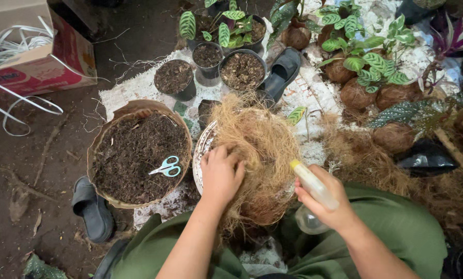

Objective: The person trims a coconut husk with scissors, places a plant into the husk, then removes it. They then gather loose coconut fiber, place it into a white bucket, and spray it with water from a spray bottle, patting it down to form a base.

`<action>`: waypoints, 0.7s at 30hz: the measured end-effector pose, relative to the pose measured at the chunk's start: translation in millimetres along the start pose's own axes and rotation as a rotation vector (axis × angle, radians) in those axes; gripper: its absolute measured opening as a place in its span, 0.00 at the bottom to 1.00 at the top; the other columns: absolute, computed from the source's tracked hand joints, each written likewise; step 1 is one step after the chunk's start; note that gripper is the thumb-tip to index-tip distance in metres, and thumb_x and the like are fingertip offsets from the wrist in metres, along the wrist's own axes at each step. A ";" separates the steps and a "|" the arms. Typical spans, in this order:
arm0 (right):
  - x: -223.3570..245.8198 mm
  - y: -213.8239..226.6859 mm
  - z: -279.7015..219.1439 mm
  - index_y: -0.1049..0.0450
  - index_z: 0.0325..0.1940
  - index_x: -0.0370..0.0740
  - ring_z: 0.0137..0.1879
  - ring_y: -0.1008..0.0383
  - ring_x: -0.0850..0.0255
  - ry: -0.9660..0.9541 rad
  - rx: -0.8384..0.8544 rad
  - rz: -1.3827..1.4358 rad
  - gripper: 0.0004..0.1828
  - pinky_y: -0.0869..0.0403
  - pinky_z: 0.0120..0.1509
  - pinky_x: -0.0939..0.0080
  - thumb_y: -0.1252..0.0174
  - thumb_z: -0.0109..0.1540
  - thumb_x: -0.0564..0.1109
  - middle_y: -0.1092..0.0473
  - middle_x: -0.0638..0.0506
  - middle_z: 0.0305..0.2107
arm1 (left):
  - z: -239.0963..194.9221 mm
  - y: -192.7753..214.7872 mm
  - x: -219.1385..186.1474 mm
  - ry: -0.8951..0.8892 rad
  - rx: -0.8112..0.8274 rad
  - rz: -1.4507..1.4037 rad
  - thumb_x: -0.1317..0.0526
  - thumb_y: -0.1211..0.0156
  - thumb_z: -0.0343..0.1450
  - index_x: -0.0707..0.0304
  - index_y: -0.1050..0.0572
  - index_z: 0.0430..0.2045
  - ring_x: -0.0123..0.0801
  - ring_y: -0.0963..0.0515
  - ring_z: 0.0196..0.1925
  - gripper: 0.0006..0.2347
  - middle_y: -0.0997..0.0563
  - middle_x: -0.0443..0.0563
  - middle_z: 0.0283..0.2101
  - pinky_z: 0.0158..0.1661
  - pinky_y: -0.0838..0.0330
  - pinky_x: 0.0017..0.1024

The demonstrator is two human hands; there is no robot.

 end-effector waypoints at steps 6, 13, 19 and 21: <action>12.7 0.9 -1.9 0.24 0.44 0.38 0.35 0.24 0.64 0.087 0.008 -0.094 0.14 0.26 0.41 0.63 0.37 0.55 0.37 0.28 0.51 0.31 | 14.8 7.6 -7.4 0.042 -0.096 0.173 0.54 0.24 0.57 0.57 0.40 0.64 0.54 0.38 0.71 0.40 0.37 0.64 0.66 0.68 0.52 0.60; 4.9 11.0 -2.0 0.25 0.42 0.37 0.36 0.24 0.63 0.087 -0.048 -0.050 0.10 0.26 0.41 0.63 0.38 0.56 0.36 0.27 0.51 0.31 | 38.5 5.9 -28.0 -0.065 0.137 0.306 0.59 0.20 0.52 0.43 0.51 0.73 0.58 0.43 0.73 0.53 0.39 0.61 0.70 0.63 0.57 0.73; -17.8 6.3 -1.8 0.24 0.44 0.41 0.33 0.24 0.62 -0.058 -0.017 -0.083 0.14 0.27 0.38 0.62 0.36 0.54 0.38 0.27 0.52 0.31 | 38.7 -14.0 -22.5 -0.124 0.193 0.199 0.66 0.25 0.57 0.52 0.29 0.55 0.51 0.29 0.57 0.30 0.29 0.58 0.52 0.54 0.32 0.46; -18.1 10.7 -2.5 0.24 0.41 0.41 0.35 0.22 0.64 0.037 -0.038 -0.136 0.10 0.25 0.41 0.63 0.36 0.55 0.38 0.25 0.53 0.31 | 37.7 -14.6 -22.6 -0.161 0.146 0.191 0.67 0.26 0.56 0.55 0.25 0.47 0.50 0.28 0.54 0.24 0.27 0.57 0.50 0.50 0.30 0.45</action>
Point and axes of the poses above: each hand's wrist, its own z-axis towards the middle knuckle, its own y-axis out of the back of the hand, x = y × z, the point moved 7 cm from there along z, towards the middle knuckle
